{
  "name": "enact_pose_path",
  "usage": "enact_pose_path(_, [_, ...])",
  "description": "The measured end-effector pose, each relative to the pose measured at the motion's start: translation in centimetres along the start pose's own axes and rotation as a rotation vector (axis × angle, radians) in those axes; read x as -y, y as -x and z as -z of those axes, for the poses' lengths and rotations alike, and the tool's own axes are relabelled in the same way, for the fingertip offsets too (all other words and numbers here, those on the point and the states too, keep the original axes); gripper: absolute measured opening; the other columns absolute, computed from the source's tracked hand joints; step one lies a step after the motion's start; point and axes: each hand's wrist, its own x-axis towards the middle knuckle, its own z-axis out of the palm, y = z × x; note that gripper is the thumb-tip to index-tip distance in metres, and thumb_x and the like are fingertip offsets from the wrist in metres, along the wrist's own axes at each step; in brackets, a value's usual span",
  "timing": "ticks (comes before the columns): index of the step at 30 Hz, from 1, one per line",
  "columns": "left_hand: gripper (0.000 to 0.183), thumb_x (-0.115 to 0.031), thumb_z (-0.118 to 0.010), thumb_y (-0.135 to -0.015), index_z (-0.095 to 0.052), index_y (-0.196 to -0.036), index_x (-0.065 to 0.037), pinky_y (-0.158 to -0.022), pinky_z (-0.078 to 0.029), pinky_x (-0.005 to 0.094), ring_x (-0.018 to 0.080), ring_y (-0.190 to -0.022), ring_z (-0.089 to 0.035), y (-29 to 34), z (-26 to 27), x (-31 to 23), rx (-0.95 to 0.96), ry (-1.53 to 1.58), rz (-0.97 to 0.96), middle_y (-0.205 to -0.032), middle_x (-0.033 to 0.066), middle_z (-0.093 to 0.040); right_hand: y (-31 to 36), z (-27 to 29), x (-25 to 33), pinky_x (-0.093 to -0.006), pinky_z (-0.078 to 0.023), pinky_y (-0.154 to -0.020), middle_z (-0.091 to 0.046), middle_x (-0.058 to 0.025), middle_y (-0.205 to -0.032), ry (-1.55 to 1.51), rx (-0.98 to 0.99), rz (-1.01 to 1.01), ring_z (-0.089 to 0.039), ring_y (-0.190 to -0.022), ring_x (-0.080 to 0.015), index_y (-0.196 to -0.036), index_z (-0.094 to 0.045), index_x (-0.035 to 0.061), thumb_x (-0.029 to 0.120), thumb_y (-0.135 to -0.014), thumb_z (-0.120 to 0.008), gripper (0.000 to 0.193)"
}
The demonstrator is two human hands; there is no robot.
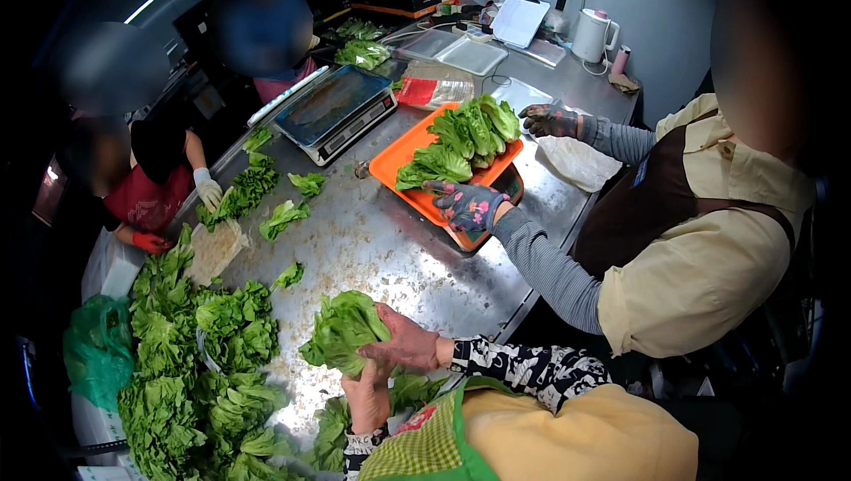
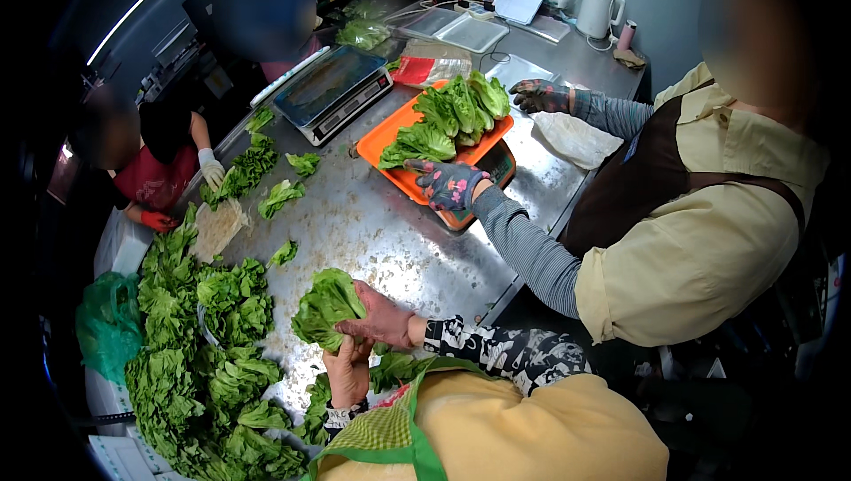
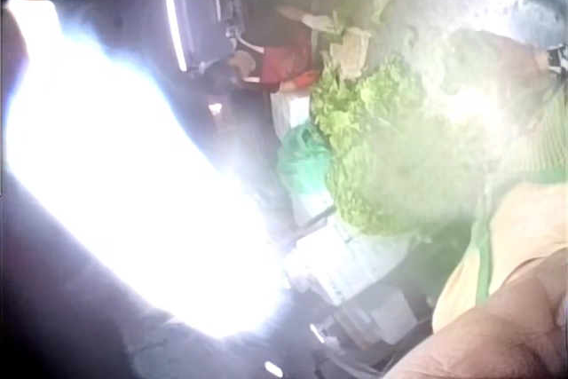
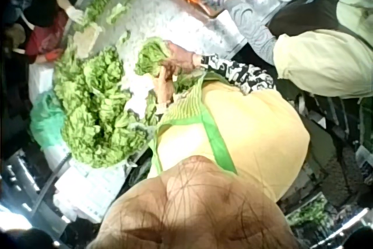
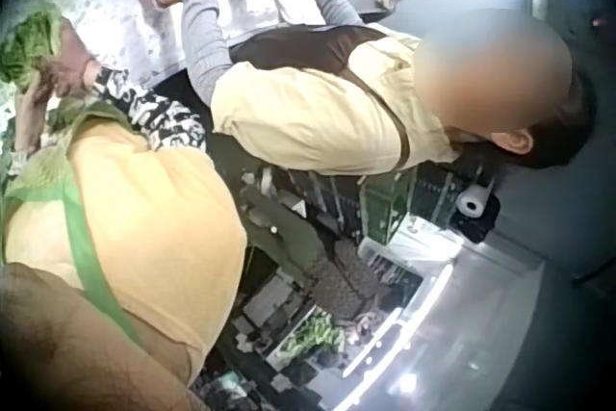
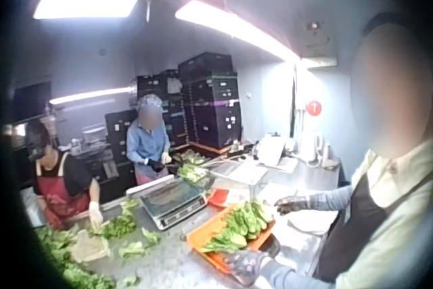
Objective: The person sorts and prepares lettuce leaves on a large metal table. They pick up bunches of lettuce, separate the leaves, and place them onto a digital scale or into piles. Other workers are also present, performing similar tasks.
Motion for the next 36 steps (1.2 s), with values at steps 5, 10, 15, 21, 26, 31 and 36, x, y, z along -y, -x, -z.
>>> enact_pose_path(5, [0.037, -0.006, -0.066, -0.091, -0.051, -0.125, -0.004, -0.085, -0.059, 0.0369, 0.0283, -0.096, -0.068, -0.6, 1.1, -0.2, -0.067, 0.130, -0.003, -0.111, 0.0096, -0.065, -1.2, 2.5, -4.6, -0.0334, -0.038, -0.104, -0.047, -0.0125, -0.133, 0.211, -0.252, 0.151, -0.046, -0.121, -0.0212, -0.137, -0.037, 0.0005, 0.024, -0.092, -0.066, 0.058])
enact_pose_path(10, [0.038, -0.006, -0.066, -0.091, -0.051, -0.126, -0.005, -0.086, -0.058, 0.0372, 0.0284, -0.098, -0.067, -0.7, 2.9, 0.1, -0.108, 0.159, -0.028, -0.113, 0.0082, -0.064, -0.4, 3.3, -4.7, -0.0448, -0.044, -0.096, -0.050, -0.0247, -0.120, 0.973, -0.375, 0.133, -0.052, -0.111, -0.0429, -0.131, -0.044, 0.0015, 0.015, -0.088, -0.056, 0.046])
enact_pose_path(15, [0.038, -0.006, -0.065, -0.091, -0.051, -0.126, -0.005, -0.085, -0.058, 0.0379, 0.0291, -0.100, -0.066, -0.5, 3.4, 0.9, -0.094, 0.153, -0.002, -0.114, 0.0105, -0.064, 0.2, 3.8, -7.9, -0.0469, -0.045, -0.094, -0.051, -0.0251, -0.121, 0.966, -0.378, 0.111, -0.054, -0.109, -0.0435, -0.134, -0.042, 0.0020, 0.011, -0.086, -0.054, 0.050])
enact_pose_path(21, [0.030, -0.019, -0.059, -0.094, -0.057, -0.120, -0.003, -0.091, -0.054, 0.0398, 0.0286, -0.102, -0.065, -0.1, 3.8, 1.0, -0.098, 0.178, 0.000, -0.112, 0.0125, -0.066, -0.2, 1.7, -7.0, -0.0427, -0.042, -0.100, -0.051, -0.0251, -0.122, 0.880, -0.355, 0.172, -0.051, -0.115, -0.0408, -0.136, -0.041, -0.0023, 0.017, -0.093, -0.056, 0.050])
enact_pose_path(26, [0.032, -0.022, -0.056, -0.096, -0.057, -0.120, -0.002, -0.097, -0.049, 0.0428, 0.0297, -0.107, -0.062, -0.6, 4.8, 1.3, -0.097, 0.248, -0.005, -0.115, 0.0134, -0.065, -1.3, 0.2, -7.2, -0.0386, -0.039, -0.104, -0.051, -0.0223, -0.130, 0.640, -0.338, 0.142, -0.051, -0.121, -0.0334, -0.137, -0.042, -0.0033, 0.021, -0.095, -0.057, 0.051])
enact_pose_path(31, [0.040, -0.031, -0.053, -0.099, -0.052, -0.131, -0.006, -0.103, -0.043, 0.0443, 0.0270, -0.116, -0.056, -0.9, 3.9, 0.7, 0.014, 0.296, -0.011, -0.127, 0.0106, -0.059, -2.5, -0.2, -8.4, -0.0361, -0.032, -0.111, -0.040, -0.0221, -0.140, 0.461, -0.373, 0.176, -0.042, -0.129, -0.0300, -0.142, -0.033, -0.0051, 0.029, -0.099, -0.053, 0.059])
enact_pose_path(36, [0.046, -0.036, -0.051, -0.100, -0.046, -0.138, -0.009, -0.105, -0.039, 0.0440, 0.0229, -0.121, -0.050, -0.9, 2.6, 1.1, 0.019, 0.200, 0.045, -0.136, 0.0065, -0.053, -1.3, -1.3, -5.3, -0.0400, -0.030, -0.111, -0.042, -0.0257, -0.137, 0.659, -0.261, 0.272, -0.040, -0.129, -0.0376, -0.146, -0.029, -0.0032, 0.026, -0.098, -0.051, 0.060])
